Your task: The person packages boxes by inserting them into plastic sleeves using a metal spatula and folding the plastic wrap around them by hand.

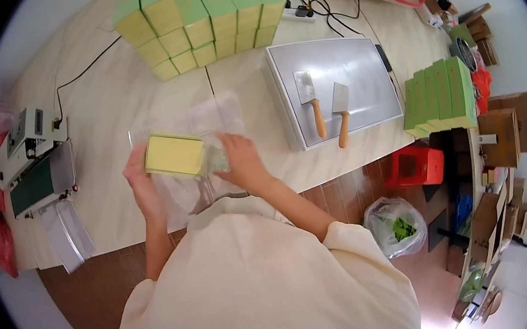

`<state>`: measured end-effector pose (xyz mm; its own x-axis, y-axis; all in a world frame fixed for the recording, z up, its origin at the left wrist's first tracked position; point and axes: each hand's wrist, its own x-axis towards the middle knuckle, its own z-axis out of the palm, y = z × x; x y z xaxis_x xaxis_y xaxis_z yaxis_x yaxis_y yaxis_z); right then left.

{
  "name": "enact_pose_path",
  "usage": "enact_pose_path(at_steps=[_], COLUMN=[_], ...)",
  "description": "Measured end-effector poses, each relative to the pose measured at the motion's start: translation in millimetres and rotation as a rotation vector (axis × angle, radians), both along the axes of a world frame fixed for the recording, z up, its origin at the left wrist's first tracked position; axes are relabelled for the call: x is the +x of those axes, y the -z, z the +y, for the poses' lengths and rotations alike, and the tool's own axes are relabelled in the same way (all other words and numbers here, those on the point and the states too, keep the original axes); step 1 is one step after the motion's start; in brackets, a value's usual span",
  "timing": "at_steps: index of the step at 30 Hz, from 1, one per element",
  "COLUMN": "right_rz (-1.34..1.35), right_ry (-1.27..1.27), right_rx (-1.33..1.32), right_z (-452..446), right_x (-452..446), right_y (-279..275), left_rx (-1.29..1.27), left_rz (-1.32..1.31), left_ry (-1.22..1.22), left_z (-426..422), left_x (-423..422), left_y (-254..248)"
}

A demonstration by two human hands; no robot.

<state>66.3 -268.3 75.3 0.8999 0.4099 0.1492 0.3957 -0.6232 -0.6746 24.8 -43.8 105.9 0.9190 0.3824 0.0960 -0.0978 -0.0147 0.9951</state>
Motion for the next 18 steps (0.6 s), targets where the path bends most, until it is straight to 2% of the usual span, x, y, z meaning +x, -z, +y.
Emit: enact_pose_path(at_steps=[1, 3, 4, 5, 6, 7, 8, 9, 11, 15, 18], right_rz=[-0.101, -0.310, -0.264, -0.485, -0.382, -0.384, -0.381, -0.376, -0.126, -0.097, -0.086], right_ry=[0.034, 0.323, 0.462, 0.568, 0.777, 0.819, 0.851, 0.844, 1.020, 0.964, 0.959], right_rx=[0.007, -0.049, 0.006, -0.151, -0.189, -0.407, -0.628, -0.622, -0.709, -0.702, -0.605], right_z=[-18.1, -69.2, -95.3, -130.0, -150.1, -174.6, -195.0, -206.8, -220.4, -234.6, -237.0], right_x=[5.4, 18.8, 26.5, 36.5, 39.3, 39.1, 37.5, 35.5, 33.5, 40.7, 41.9], right_y=[-4.9, 2.6, -13.5, 3.3, -6.1, -4.3, 1.5, 7.8, 24.4, 54.7, 57.2], left_rx=[0.003, 0.095, 0.098, 0.221, 0.346, 0.353, 0.511, 0.667, 0.776, 1.066, 1.153], left_rz=[-0.003, -0.127, -0.128, -0.120, -0.114, -0.116, -0.089, -0.057, 0.006, 0.088, 0.041], left_ry=[0.014, -0.201, -0.194, -0.170, -0.149, -0.149, -0.072, 0.004, 0.078, 0.231, 0.209], left_z=[-0.1, 0.2, 1.7, 4.4, 6.4, 4.0, -2.8, -10.8, -30.1, -56.5, -68.8], left_x=[2.5, 5.4, 5.9, 6.2, 6.2, 8.3, 12.5, 15.4, 19.6, 15.9, 10.6], left_y=[-7.9, -24.9, -31.7, -37.8, -44.7, -53.9, -64.1, -72.7, -87.2, -83.4, -78.0])
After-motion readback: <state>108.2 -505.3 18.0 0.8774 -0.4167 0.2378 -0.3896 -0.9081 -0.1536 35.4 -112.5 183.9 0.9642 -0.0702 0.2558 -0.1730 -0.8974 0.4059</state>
